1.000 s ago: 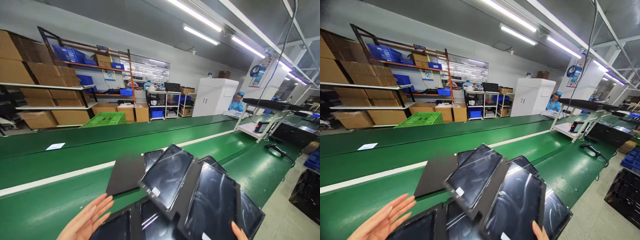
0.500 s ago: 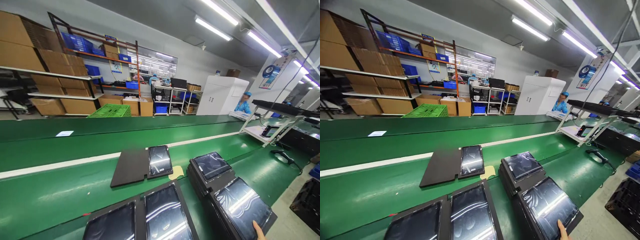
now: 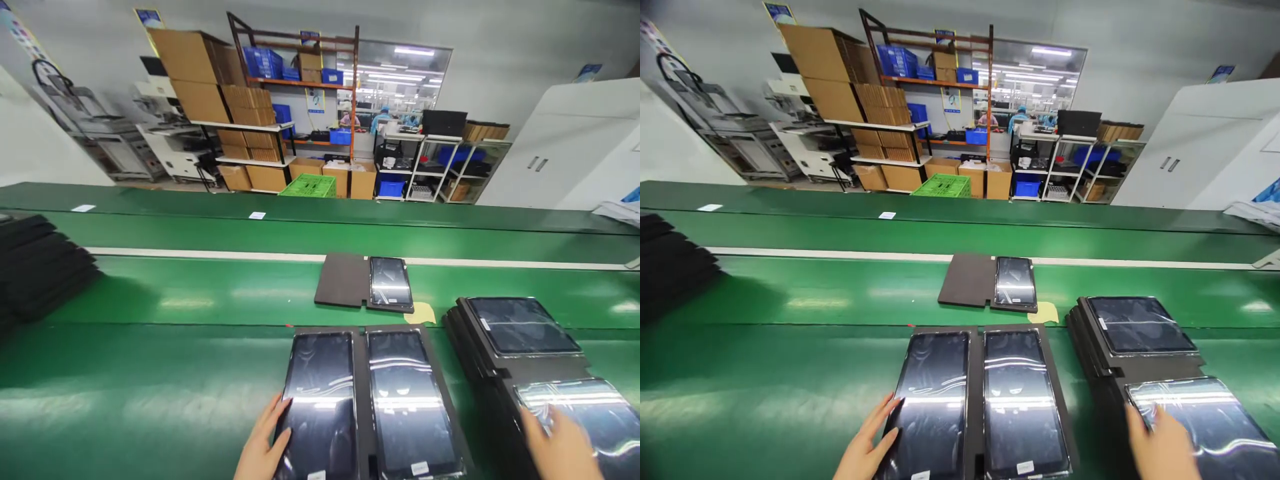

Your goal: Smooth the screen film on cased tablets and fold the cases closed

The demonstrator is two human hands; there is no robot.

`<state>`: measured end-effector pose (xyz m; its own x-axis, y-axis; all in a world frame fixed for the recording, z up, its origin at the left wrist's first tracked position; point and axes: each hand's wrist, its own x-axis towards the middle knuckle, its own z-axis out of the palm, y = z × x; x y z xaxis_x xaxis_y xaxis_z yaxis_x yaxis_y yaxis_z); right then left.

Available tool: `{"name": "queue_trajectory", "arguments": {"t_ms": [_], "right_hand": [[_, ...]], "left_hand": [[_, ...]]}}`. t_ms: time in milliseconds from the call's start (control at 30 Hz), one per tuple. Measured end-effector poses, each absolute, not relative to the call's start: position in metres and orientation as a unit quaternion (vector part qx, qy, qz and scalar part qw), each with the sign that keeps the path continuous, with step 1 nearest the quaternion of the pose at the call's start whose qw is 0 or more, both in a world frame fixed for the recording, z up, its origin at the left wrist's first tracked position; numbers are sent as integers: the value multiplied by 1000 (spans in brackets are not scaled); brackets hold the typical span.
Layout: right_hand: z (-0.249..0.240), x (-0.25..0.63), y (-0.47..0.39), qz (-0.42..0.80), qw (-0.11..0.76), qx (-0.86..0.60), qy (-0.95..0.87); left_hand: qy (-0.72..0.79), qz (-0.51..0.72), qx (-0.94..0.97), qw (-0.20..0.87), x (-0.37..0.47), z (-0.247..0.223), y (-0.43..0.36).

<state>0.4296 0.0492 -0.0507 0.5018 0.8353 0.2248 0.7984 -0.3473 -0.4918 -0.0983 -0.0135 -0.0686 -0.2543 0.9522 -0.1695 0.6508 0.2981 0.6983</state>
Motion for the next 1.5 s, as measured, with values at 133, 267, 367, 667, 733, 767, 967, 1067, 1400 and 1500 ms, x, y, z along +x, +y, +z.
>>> {"name": "queue_trajectory", "arguments": {"t_ms": [133, 267, 367, 667, 733, 767, 967, 1067, 1400, 1500], "right_hand": [[-64, 300, 91, 55, 249, -597, -760], [-75, 225, 99, -40, 172, -598, -782], [-77, 225, 96, -43, 159, -601, -782], [-53, 205, 132, 60, 268, -560, -782], [-48, 181, 150, 78, 262, -528, -804], [-47, 168, 158, 86, 258, -518, -811], [-52, 116, 190, 141, 248, -505, -815], [-44, 110, 177, 161, 257, -488, -819], [15, 149, 21, 445, 214, -142, -858], [6, 169, 30, 374, 272, -292, -837]], "left_hand": [[668, 174, 689, 221, -106, -63, -41], [589, 73, 789, 160, -107, -48, -60], [575, 42, 804, 145, -104, -41, -61], [504, 87, 839, 185, -124, -56, -42], [522, 147, 820, 184, -128, -76, -43], [549, 180, 795, 185, -129, -85, -43], [738, 322, 479, 350, -112, -95, -38], [722, 337, 409, 444, -108, -89, -31], [668, 392, 424, 470, -123, -97, -33], [659, 393, 418, 486, -121, -92, -29]]}}
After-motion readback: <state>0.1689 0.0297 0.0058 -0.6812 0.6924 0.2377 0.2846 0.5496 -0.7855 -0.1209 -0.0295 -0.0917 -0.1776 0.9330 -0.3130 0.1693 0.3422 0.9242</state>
